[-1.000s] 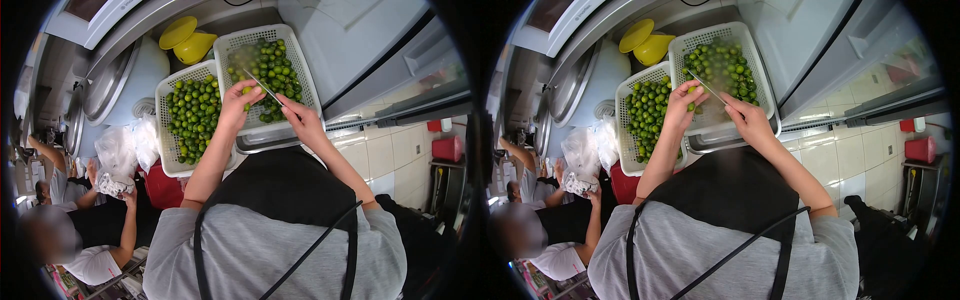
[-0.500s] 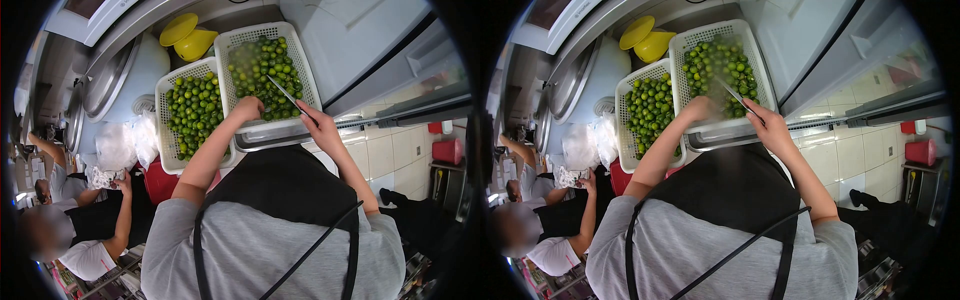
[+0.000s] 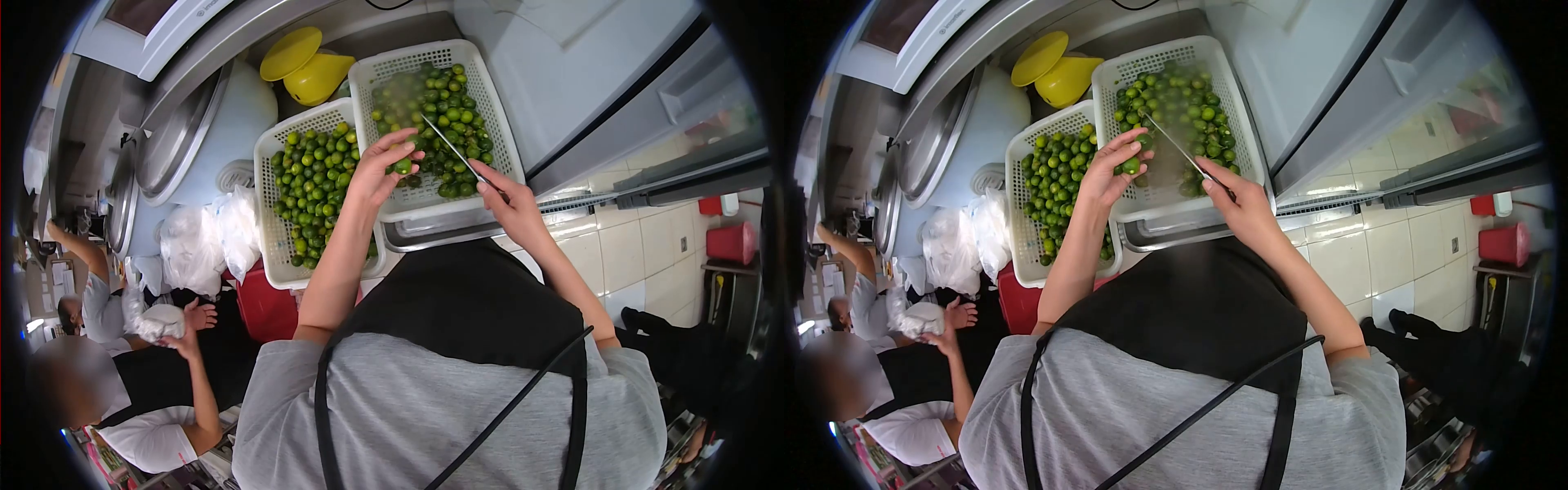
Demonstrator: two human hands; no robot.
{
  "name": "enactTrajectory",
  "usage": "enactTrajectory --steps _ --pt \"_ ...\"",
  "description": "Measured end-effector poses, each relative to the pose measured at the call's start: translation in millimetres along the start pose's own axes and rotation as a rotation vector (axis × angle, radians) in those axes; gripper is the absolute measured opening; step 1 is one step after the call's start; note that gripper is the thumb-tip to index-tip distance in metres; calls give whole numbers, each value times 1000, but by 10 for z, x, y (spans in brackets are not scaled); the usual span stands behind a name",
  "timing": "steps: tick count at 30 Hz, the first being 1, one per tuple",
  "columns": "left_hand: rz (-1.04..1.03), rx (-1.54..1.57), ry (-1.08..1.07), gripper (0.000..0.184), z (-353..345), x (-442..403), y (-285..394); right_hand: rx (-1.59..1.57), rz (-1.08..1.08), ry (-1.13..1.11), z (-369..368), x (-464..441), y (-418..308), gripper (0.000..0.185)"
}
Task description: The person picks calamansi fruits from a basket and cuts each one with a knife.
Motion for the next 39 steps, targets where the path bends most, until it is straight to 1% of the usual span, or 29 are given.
enactTrajectory --steps 2,3,6,9,10,12,14,16,18,19,21,23,24,28,30,32,34,35,37,38,39 --pt "-33 5 -33 30 -6 -1 9 -121 -113 -84 -108 -29 50 35" --pt "-66 7 -68 30 -33 2 33 -120 -111 -87 -132 -44 32 35" --pt "-126 9 -30 25 -51 28 84 -136 -64 -97 -197 -83 -44 34" --pt "-131 -3 -52 24 -99 58 105 -124 -34 -83 -221 -130 -21 34" --pt "-131 -3 -52 24 -104 74 123 -100 -67 -65 -202 -166 66 34" --pt "-98 59 -128 25 -197 112 139 -78 -103 -42 -147 -160 141 34" --pt "-130 34 -119 24 -277 130 210 -112 -137 -16 -70 -134 139 34" --pt "-156 8 -108 23 -278 144 234 -91 -145 -40 -89 -79 92 33" --pt "-249 -36 -60 20 -227 121 285 -40 64 18 -69 -22 -137 33" --pt "-246 -37 -62 20 -231 106 273 -19 47 0 -83 15 -182 32" --pt "-336 -78 -31 19 -214 113 346 -2 55 -3 -111 60 -193 32" --pt "-370 -88 -24 18 -231 125 373 19 63 -8 -135 61 -184 32" --pt "-403 -97 -18 18 -240 137 395 41 101 27 -121 44 -195 32" --pt "-387 -150 -72 18 -324 126 257 67 174 135 -66 -68 -306 31" --pt "-304 -21 -70 21 -342 136 155 87 175 132 -81 -125 -295 31" --pt "-297 -7 -89 20 -341 159 182 105 178 126 -96 -138 -290 31" --pt "-114 153 -13 20 -220 155 109 88 183 92 -111 -125 -278 31" --pt "-118 154 -10 20 -146 145 147 87 185 88 -91 -101 -292 31" --pt "-98 153 -17 20 33 103 206 155 136 -11 -107 -32 -266 31" --pt "-103 120 -25 22 109 126 296 156 136 -15 -75 -4 -242 31" --pt "-100 20 -25 22 191 180 391 142 126 -59 -78 26 -197 31"
Point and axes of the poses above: each hand's wrist, its own x-axis away from the middle knuckle, its own z-axis out of the back of the hand, y = z × x, the point moved 10 cm from there along -x, towards the middle knuckle, and after that the axes turned 10 degrees about x, right-handed, at the moved point
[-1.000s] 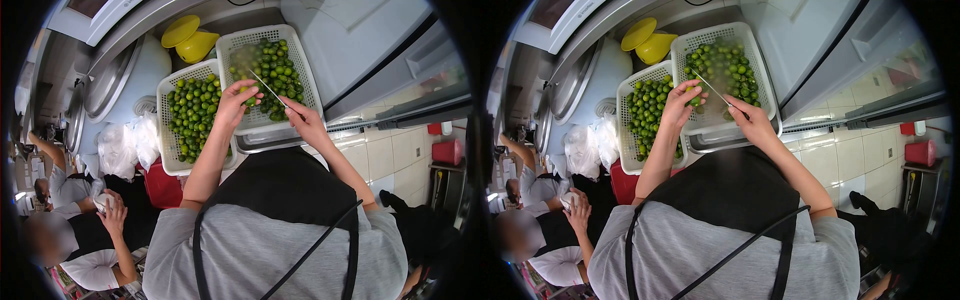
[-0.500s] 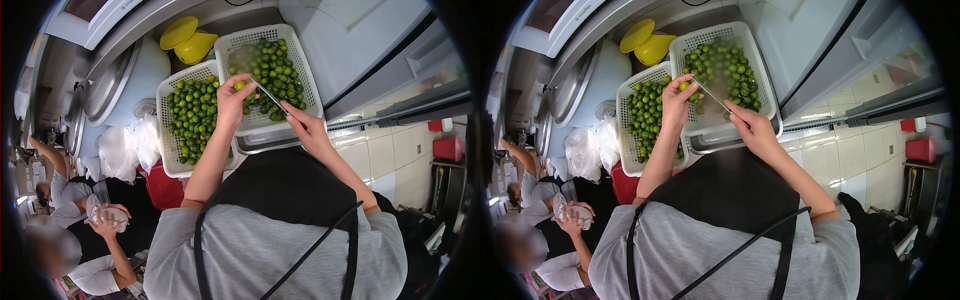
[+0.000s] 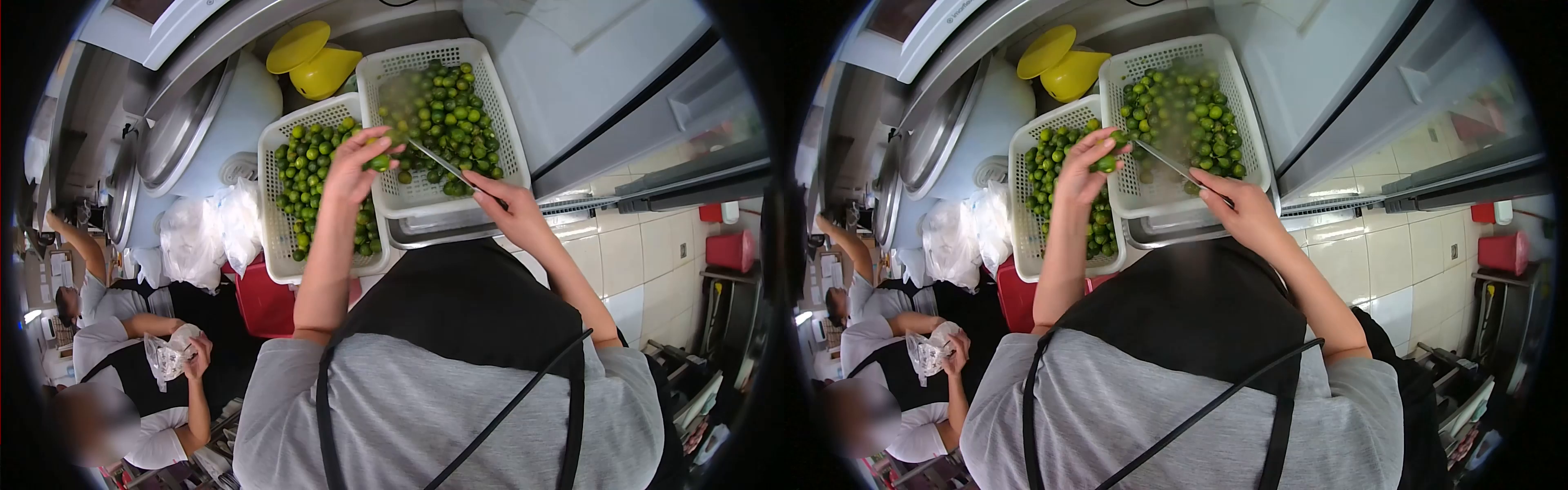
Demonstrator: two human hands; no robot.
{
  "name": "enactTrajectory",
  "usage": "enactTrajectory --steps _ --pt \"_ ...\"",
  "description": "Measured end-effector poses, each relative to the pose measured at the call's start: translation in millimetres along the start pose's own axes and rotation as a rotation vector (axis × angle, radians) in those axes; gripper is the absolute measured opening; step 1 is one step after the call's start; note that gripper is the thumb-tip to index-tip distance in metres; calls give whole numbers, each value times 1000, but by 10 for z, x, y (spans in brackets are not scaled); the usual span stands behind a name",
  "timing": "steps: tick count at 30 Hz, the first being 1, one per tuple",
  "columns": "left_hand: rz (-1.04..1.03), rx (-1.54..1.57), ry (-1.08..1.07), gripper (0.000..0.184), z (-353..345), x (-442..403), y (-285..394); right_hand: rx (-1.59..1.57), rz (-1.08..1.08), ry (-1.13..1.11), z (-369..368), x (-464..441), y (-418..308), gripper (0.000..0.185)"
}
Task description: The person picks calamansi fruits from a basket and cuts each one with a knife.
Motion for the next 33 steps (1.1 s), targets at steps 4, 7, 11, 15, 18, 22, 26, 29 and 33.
enactTrajectory --steps 4,7,11,15,18,22,26,29,33 --pt "211 -664 -137 25 232 319 228 -8 -184 -71 88 95 250 32" --pt "195 -878 -208 23 232 358 271 -30 -183 7 209 78 406 32" --pt "16 -1204 -224 23 -113 -17 -17 -37 -155 59 256 2 331 33" --pt "38 -1924 -201 17 -341 -347 -812 -42 -107 67 218 -74 179 33" --pt "8 -2044 -257 19 -295 -444 -1182 -42 -81 60 191 -58 113 33" --pt "48 -1858 -222 29 -310 -421 -930 -47 -45 118 209 -1 142 33" --pt "-123 -706 -128 32 -341 -228 -324 -130 -117 114 173 57 165 33" --pt "-102 -323 -72 30 -423 -62 -184 -173 -174 51 38 49 164 33" --pt "-248 -85 -10 26 -390 6 -34 -188 -45 78 -17 12 -5 32"
Point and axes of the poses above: each hand's wrist, its own x-axis away from the middle knuckle, its own z-axis out of the back of the hand, y = z × x, the point moved 10 cm from there along -x, towards the middle knuckle, and after that the axes turned 10 degrees about x, right-handed, at the moved point
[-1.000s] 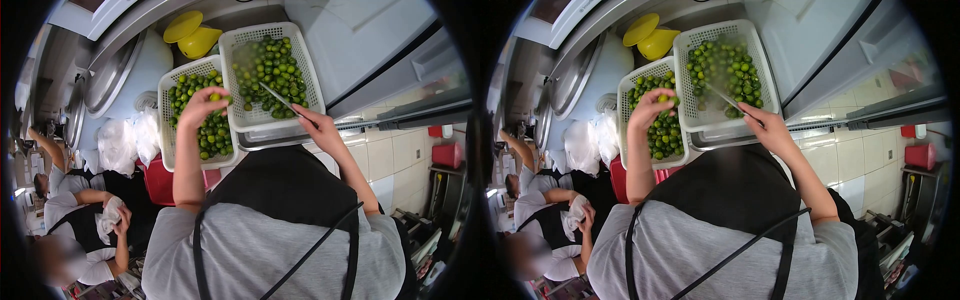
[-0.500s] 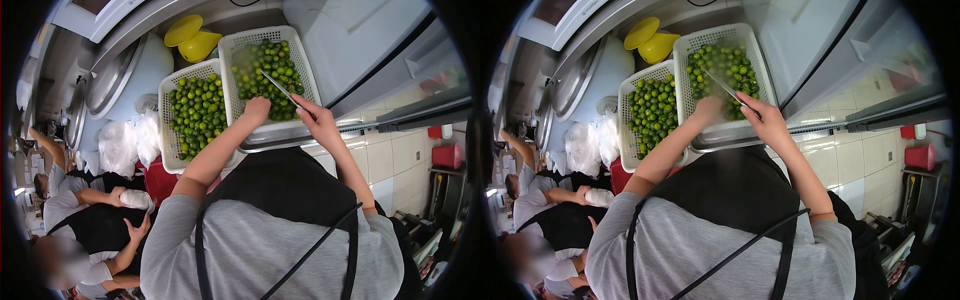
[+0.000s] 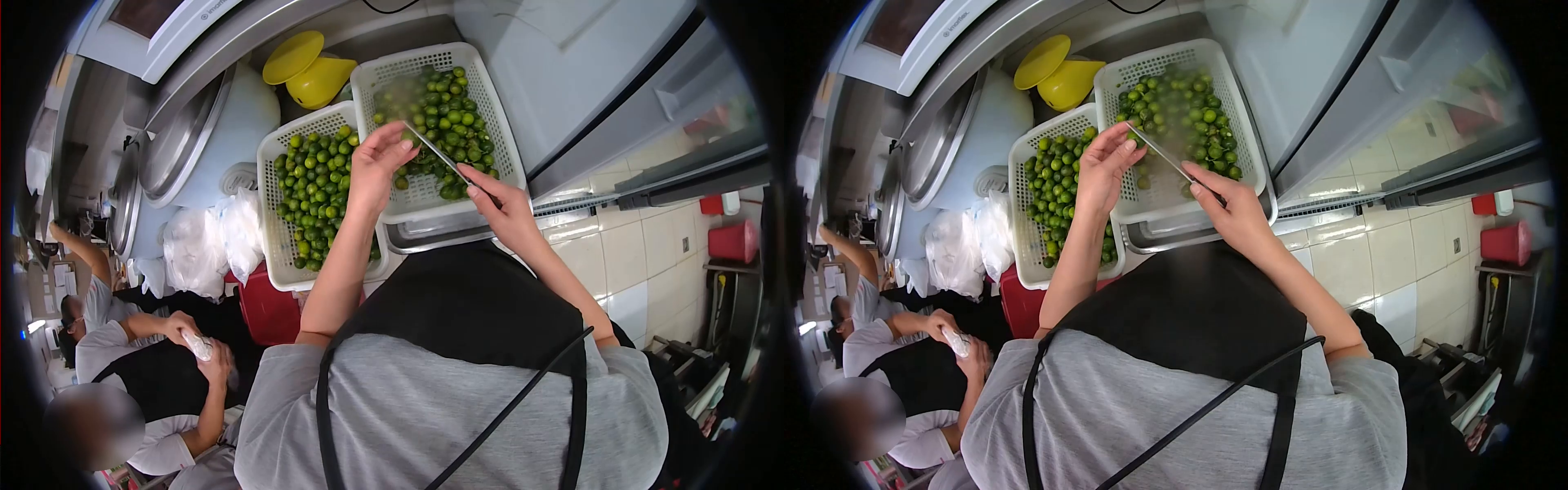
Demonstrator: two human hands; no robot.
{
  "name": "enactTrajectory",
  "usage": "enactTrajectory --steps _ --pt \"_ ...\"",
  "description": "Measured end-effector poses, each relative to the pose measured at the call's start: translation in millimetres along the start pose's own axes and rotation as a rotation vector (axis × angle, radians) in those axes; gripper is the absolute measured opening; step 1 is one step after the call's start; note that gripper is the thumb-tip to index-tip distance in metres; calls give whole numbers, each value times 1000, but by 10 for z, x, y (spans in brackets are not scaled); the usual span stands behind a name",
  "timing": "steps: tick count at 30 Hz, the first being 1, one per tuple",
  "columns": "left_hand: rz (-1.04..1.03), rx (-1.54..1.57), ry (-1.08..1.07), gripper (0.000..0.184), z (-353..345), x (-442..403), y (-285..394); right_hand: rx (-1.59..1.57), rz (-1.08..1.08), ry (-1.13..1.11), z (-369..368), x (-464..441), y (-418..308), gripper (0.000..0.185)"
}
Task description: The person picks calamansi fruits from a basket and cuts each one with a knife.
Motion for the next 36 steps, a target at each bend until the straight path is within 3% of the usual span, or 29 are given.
enactTrajectory --steps 5,12,14,17,22,27,32,36 --pt "-7 61 59 22 37 16 6 75 75 29 -38 -23 -22 32" --pt "2 29 -14 21 -64 35 -89 162 129 99 -23 -124 -83 32" --pt "77 -187 -120 22 -141 79 -141 162 122 126 -14 -149 7 32" --pt "83 -215 -203 24 -407 254 -274 150 57 135 77 -182 24 32" --pt "-102 -148 32 27 50 -34 -16 111 64 54 45 -42 -30 32" --pt "-110 -164 48 25 94 -44 25 123 82 31 -21 -5 -19 31" --pt "-45 -190 -19 20 -71 41 -131 166 92 55 -5 -162 -119 31" --pt "90 79 -26 17 7 30 -205 116 112 30 -79 -177 -87 32"
Point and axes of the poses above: each hand's wrist, its own x-axis away from the middle knuckle, its own z-axis out of the back of the hand, y = z × x, the point moved 10 cm from there along -x, towards the middle knuckle, and after that the axes turned 10 degrees about x, right-handed, at the moved point
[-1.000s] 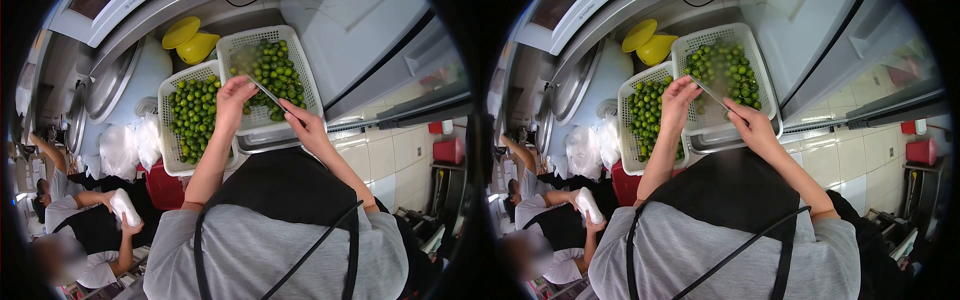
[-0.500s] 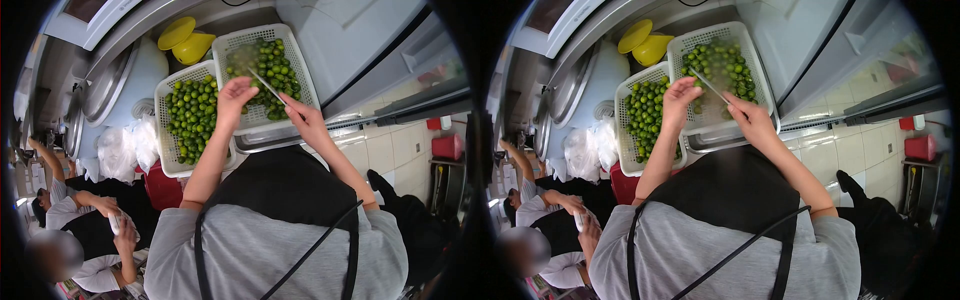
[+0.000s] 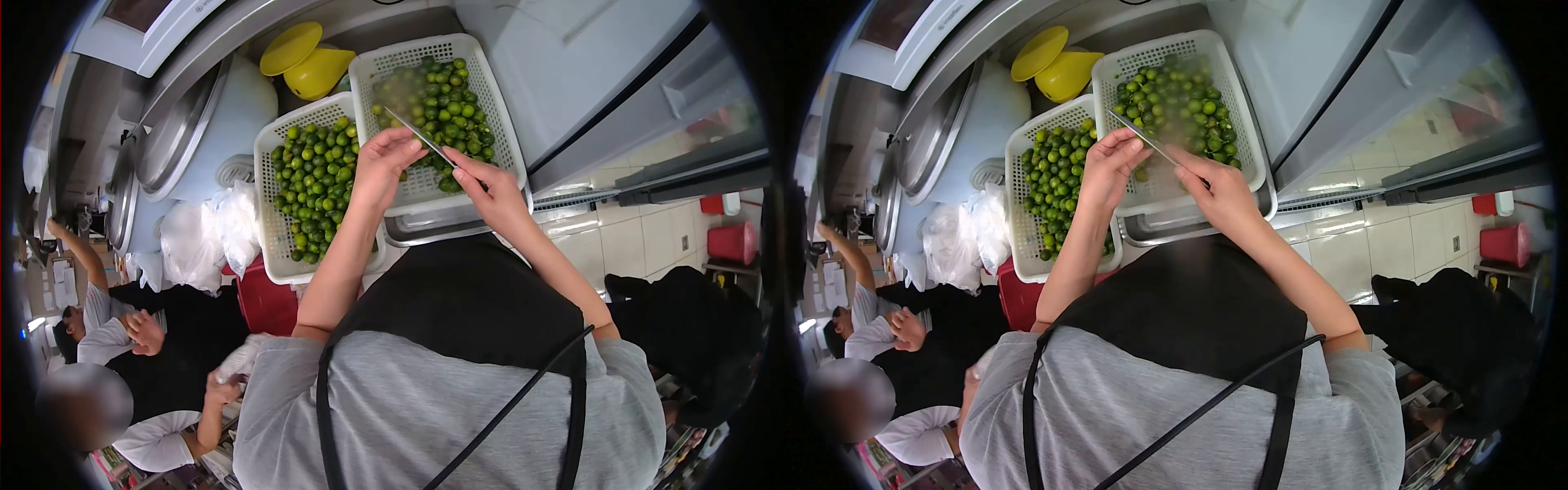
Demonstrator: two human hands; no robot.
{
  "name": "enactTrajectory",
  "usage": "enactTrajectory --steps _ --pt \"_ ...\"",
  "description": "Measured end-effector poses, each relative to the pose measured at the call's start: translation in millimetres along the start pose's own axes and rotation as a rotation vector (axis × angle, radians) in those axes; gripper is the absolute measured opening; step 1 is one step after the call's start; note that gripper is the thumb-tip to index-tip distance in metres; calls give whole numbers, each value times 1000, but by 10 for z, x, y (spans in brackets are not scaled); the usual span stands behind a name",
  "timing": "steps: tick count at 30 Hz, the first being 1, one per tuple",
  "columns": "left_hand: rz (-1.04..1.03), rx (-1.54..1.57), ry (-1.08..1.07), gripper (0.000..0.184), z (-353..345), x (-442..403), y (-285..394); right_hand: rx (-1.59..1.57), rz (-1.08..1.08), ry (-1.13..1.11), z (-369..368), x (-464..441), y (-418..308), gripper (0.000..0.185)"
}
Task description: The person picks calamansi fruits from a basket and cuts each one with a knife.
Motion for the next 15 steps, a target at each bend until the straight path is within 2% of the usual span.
enactTrajectory --steps 2,4,6,8,9,11,12,14,15 --pt "53 107 9 17 94 -22 -4 -11 65 51 43 26 -34 32" --pt "42 230 32 19 263 -68 87 7 -22 -33 26 82 77 32" --pt "51 161 -17 24 409 -57 271 56 -84 -100 24 146 164 32" --pt "132 -243 -15 26 556 64 526 105 -144 -162 7 191 286 32" --pt "131 -244 -14 26 643 122 665 90 -136 -116 50 198 328 32" --pt "318 -914 -244 24 691 270 601 74 -129 -71 112 190 339 32" --pt "319 -913 -240 24 677 240 568 51 -156 -66 141 177 337 32" --pt "130 -1339 -113 22 622 28 580 28 -178 -66 117 145 361 32" --pt "35 -1400 -49 19 535 -63 495 29 -113 -37 103 116 331 33"
Point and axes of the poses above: each hand's wrist, its own x-axis away from the middle knuckle, its own z-axis out of the back of the hand, y = z × x, the point moved 10 cm from there along -x, towards the middle knuckle, and after that the axes turned 10 degrees about x, right-handed, at the moved point
